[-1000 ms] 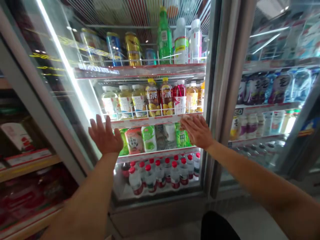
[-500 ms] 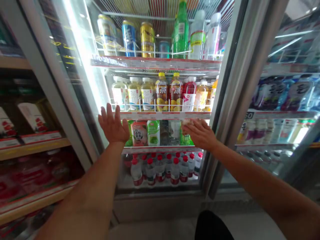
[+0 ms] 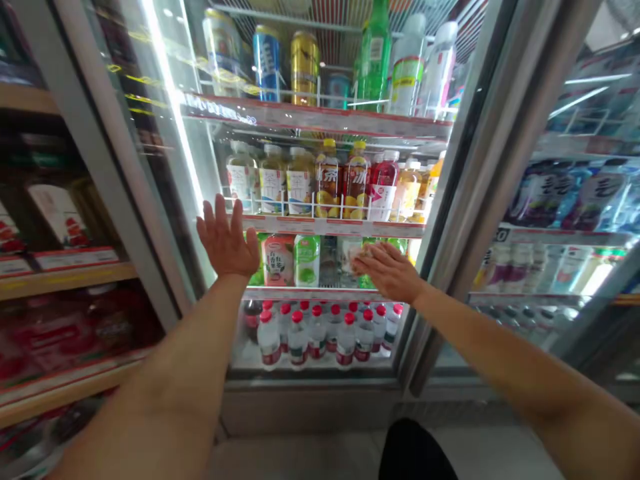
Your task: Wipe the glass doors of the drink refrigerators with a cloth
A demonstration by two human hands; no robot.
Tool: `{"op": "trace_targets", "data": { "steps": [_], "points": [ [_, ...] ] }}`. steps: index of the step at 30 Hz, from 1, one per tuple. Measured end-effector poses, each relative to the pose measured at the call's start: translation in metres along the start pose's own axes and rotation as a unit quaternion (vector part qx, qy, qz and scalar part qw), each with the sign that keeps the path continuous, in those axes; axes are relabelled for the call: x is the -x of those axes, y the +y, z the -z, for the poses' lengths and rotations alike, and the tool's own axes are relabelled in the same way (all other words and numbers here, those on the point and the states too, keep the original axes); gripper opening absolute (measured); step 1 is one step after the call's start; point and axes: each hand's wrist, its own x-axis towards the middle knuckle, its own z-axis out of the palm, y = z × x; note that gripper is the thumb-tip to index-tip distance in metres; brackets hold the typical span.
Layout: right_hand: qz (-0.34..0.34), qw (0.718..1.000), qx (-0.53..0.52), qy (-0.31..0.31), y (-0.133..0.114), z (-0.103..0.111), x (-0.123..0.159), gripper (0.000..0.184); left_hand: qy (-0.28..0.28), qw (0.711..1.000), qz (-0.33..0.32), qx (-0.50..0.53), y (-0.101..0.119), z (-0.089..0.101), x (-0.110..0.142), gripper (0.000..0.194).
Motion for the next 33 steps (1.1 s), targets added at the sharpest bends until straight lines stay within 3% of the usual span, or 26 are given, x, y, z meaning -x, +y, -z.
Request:
{"op": "trace_targets", "data": {
  "steps": [3,6,9,12,15,17,20,22,25,29,31,33],
  "points": [
    [-0.161,0.984,0.056,0.061,0.038,0.019,-0.027,0.061,-0.003,1.000,-0.007,-0.024,-0.002,0.000,0.000,0.062],
    [-0.239,0.962,0.080,0.106,0.052,0.022,-0.045,0.060,-0.003,0.999,-0.019,-0.031,-0.006,-0.002,0.001,0.062],
    [-0.202,0.973,0.061,0.088,0.027,0.009,-0.037,0.063,-0.002,0.999,-0.022,-0.032,-0.007,-0.002,0.001,0.062],
    [-0.063,0.997,0.017,0.031,-0.004,-0.003,-0.014,0.067,-0.006,0.999,-0.020,-0.030,-0.006,-0.002,0.001,0.062],
    [0.038,0.999,-0.005,-0.015,-0.003,0.000,-0.006,0.065,-0.010,1.000,-0.009,-0.026,-0.005,-0.001,0.001,0.063],
    [-0.017,1.000,0.013,-0.002,0.017,0.009,-0.015,0.064,-0.011,1.000,0.008,-0.018,-0.004,-0.001,0.001,0.063],
    [-0.169,0.982,0.064,0.062,0.046,0.020,-0.036,0.062,-0.015,1.000,0.016,-0.009,-0.003,-0.001,0.000,0.066],
    [-0.206,0.971,0.088,0.086,0.050,0.020,-0.043,0.062,-0.017,1.000,0.015,-0.004,-0.002,0.000,0.000,0.069],
    [-0.170,0.978,0.092,0.083,0.030,0.009,-0.033,0.062,-0.025,0.999,0.020,0.010,-0.001,0.001,-0.001,0.075],
    [-0.079,0.995,0.050,0.029,-0.002,-0.004,-0.004,0.060,-0.023,1.000,0.012,0.011,0.000,0.002,-0.001,0.071],
    [-0.049,0.998,0.027,-0.003,-0.002,-0.001,-0.001,0.059,-0.019,1.000,0.014,0.005,0.000,0.002,-0.002,0.067],
    [-0.074,0.997,0.017,-0.002,0.008,0.006,-0.009,0.060,-0.027,0.999,0.031,0.003,0.001,0.003,-0.002,0.066]
  ]
}}
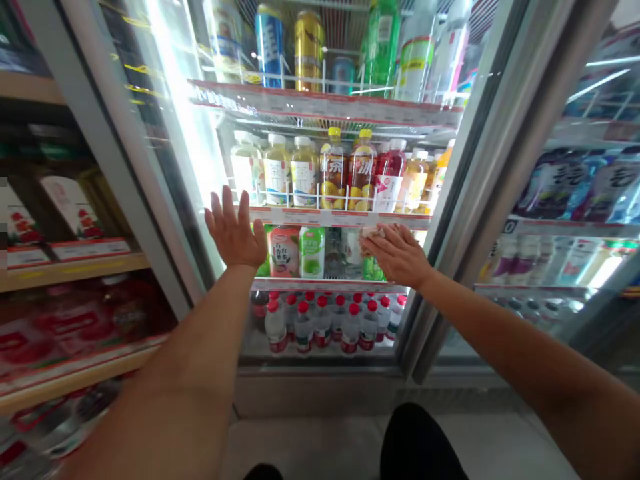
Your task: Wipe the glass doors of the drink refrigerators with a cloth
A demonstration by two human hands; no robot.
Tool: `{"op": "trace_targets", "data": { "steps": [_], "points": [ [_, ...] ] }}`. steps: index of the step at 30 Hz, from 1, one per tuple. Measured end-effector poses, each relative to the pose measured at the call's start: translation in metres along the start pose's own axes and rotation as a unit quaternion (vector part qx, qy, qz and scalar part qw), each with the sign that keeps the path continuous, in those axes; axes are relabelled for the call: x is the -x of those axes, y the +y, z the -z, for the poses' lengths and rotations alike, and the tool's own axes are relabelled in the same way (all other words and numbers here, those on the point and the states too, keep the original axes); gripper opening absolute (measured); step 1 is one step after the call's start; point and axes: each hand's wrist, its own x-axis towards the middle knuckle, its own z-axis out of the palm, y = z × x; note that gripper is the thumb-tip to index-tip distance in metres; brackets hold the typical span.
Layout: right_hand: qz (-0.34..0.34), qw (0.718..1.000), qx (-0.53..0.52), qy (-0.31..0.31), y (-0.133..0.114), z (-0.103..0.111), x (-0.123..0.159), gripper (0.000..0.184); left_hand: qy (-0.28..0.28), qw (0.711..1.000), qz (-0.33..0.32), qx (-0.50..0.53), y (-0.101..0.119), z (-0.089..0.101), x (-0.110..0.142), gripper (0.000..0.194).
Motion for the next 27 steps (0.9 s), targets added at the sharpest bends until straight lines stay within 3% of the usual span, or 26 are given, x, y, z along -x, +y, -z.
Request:
{"op": "trace_targets", "data": {
  "steps": [3,5,8,13,16,18,21,23,25,27],
  "points": [
    [-0.123,0.990,0.019,0.070,0.018,0.010,-0.026,0.061,-0.012,1.000,0.021,0.004,0.001,0.001,0.000,0.066],
    [-0.170,0.978,0.039,0.112,0.023,0.010,-0.038,0.062,-0.010,1.000,0.015,0.004,0.002,0.002,0.000,0.066],
    [-0.126,0.984,0.050,0.119,0.014,0.002,-0.037,0.066,-0.002,1.000,0.002,-0.003,0.000,0.000,0.000,0.066],
    [-0.023,0.998,0.034,0.054,-0.014,-0.010,-0.006,0.065,0.038,0.998,-0.045,-0.020,-0.007,-0.005,0.001,0.063],
    [0.012,1.000,0.017,0.023,-0.013,-0.005,-0.007,0.063,0.048,0.997,-0.048,-0.020,-0.009,-0.005,0.000,0.061],
    [-0.022,0.999,0.021,0.030,-0.004,0.002,-0.022,0.064,0.048,0.997,-0.046,-0.026,-0.009,-0.005,0.000,0.060],
    [-0.136,0.985,0.044,0.094,0.009,0.010,-0.050,0.063,0.059,0.996,-0.052,-0.039,-0.010,-0.004,-0.001,0.059],
    [-0.168,0.977,0.052,0.119,0.010,0.010,-0.060,0.062,0.066,0.996,-0.052,-0.043,-0.011,-0.004,-0.001,0.059],
    [-0.145,0.981,0.049,0.116,0.001,0.005,-0.056,0.060,0.064,0.995,-0.055,-0.045,-0.012,-0.004,-0.002,0.059],
    [-0.069,0.993,0.034,0.091,-0.011,-0.002,-0.041,0.056,0.066,0.995,-0.056,-0.042,-0.012,-0.004,-0.003,0.060]
  ]
}}
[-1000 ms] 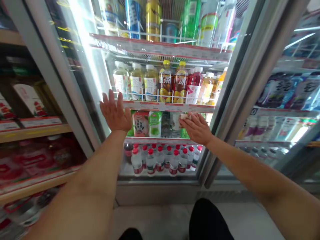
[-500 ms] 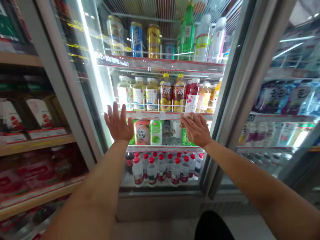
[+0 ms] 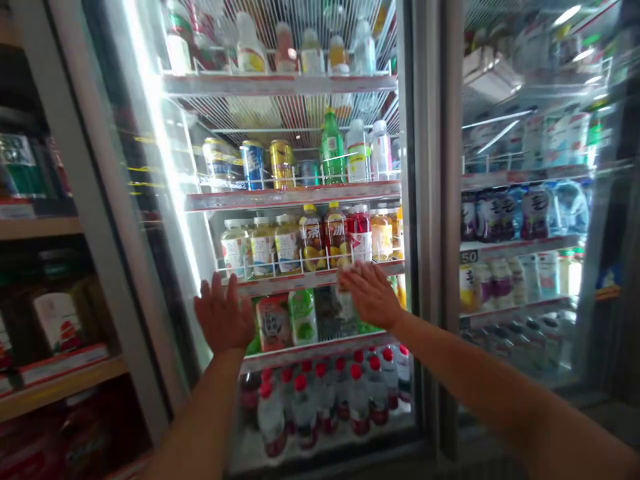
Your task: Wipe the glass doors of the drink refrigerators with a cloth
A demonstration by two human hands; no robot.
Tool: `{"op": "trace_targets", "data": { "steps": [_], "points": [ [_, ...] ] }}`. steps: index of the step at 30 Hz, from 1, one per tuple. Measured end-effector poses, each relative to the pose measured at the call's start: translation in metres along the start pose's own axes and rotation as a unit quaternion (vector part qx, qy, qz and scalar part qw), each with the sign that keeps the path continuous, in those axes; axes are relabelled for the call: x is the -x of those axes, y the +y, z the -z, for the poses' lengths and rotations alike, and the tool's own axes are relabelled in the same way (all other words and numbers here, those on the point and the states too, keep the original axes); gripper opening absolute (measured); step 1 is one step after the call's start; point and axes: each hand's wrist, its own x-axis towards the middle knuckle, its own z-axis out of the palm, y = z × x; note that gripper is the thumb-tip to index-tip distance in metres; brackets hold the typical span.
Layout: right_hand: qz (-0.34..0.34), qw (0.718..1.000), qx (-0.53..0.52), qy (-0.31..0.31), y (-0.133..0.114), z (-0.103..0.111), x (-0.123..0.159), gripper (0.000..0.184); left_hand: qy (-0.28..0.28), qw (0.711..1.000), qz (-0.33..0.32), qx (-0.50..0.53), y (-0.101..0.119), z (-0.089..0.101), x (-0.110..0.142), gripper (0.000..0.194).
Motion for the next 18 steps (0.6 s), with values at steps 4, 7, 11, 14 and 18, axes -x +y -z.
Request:
{"op": "trace_targets", "data": {
  "steps": [4,7,11,14,18],
  "points": [
    [0.148,0.986,-0.048,-0.058,-0.004,0.000,0.030,0.052,0.013,1.000,-0.009,0.014,0.001,0.000,-0.002,0.061],
    [0.129,0.990,-0.039,-0.053,0.010,0.004,0.014,0.053,0.022,1.000,-0.014,0.016,0.002,0.000,-0.003,0.061],
    [0.004,1.000,0.005,-0.007,0.032,0.007,-0.052,0.053,0.031,0.999,-0.013,0.020,0.001,-0.002,-0.003,0.061],
    [-0.070,0.997,0.014,0.024,0.040,0.007,-0.100,0.053,0.030,0.999,-0.010,0.025,-0.001,-0.004,-0.002,0.063],
    [-0.083,0.995,0.013,0.051,0.034,0.002,-0.112,0.055,0.026,0.999,-0.014,0.027,-0.002,-0.004,-0.001,0.063]
  ]
}}
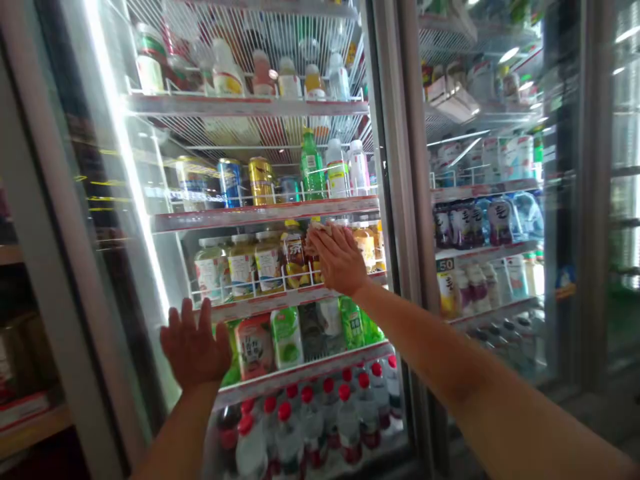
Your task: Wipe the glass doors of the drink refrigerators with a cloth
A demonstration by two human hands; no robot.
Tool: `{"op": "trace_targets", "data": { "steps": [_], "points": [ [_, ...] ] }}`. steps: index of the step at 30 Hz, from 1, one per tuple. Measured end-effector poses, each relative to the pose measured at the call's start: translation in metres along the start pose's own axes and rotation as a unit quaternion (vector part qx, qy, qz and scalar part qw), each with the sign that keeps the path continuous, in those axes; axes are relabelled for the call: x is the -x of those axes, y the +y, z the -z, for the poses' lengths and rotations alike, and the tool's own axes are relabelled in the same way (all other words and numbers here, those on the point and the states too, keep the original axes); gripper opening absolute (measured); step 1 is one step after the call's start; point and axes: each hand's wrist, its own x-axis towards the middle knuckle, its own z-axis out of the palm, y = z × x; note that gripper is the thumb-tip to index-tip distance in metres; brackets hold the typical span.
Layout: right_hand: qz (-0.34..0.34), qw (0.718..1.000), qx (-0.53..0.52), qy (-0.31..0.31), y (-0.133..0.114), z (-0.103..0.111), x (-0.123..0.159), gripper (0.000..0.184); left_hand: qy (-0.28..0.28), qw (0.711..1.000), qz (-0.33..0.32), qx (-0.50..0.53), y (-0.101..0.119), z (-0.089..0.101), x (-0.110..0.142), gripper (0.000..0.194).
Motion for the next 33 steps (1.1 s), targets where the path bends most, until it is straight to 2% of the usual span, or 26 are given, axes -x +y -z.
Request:
{"op": "trace_targets", "data": {
  "steps": [4,9,12,14,17,19,27,30,33],
  "points": [
    [0.043,0.999,-0.006,-0.005,-0.013,-0.001,0.049,0.057,-0.013,1.000,0.025,-0.007,0.001,0.001,-0.001,0.060],
    [0.167,0.982,-0.047,-0.074,-0.025,0.005,0.127,0.056,-0.018,0.999,0.047,-0.010,0.003,0.002,0.000,0.059],
    [0.226,0.966,-0.076,-0.098,-0.020,0.011,0.140,0.055,-0.016,0.999,0.040,-0.013,0.003,0.003,0.000,0.058],
    [0.194,0.974,-0.068,-0.092,-0.012,0.016,0.129,0.057,-0.021,0.999,0.026,-0.017,0.003,0.004,0.001,0.058],
    [0.047,0.998,-0.021,-0.041,0.001,0.020,0.103,0.064,-0.022,0.999,0.009,-0.024,0.002,0.006,0.002,0.058],
    [-0.022,1.000,0.004,-0.004,0.004,0.018,0.096,0.068,-0.020,0.999,0.007,-0.030,0.002,0.007,0.003,0.058],
    [-0.025,0.998,0.059,0.005,-0.023,0.001,0.137,0.071,-0.034,0.998,0.000,-0.046,0.001,0.004,0.008,0.060],
    [-0.035,0.998,0.059,0.015,-0.027,-0.001,0.139,0.068,-0.042,0.998,-0.006,-0.054,-0.001,0.005,0.010,0.066],
    [-0.061,0.997,0.041,-0.001,-0.024,0.000,0.143,0.064,-0.063,0.996,-0.004,-0.059,-0.003,0.007,0.012,0.072]
  ]
}}
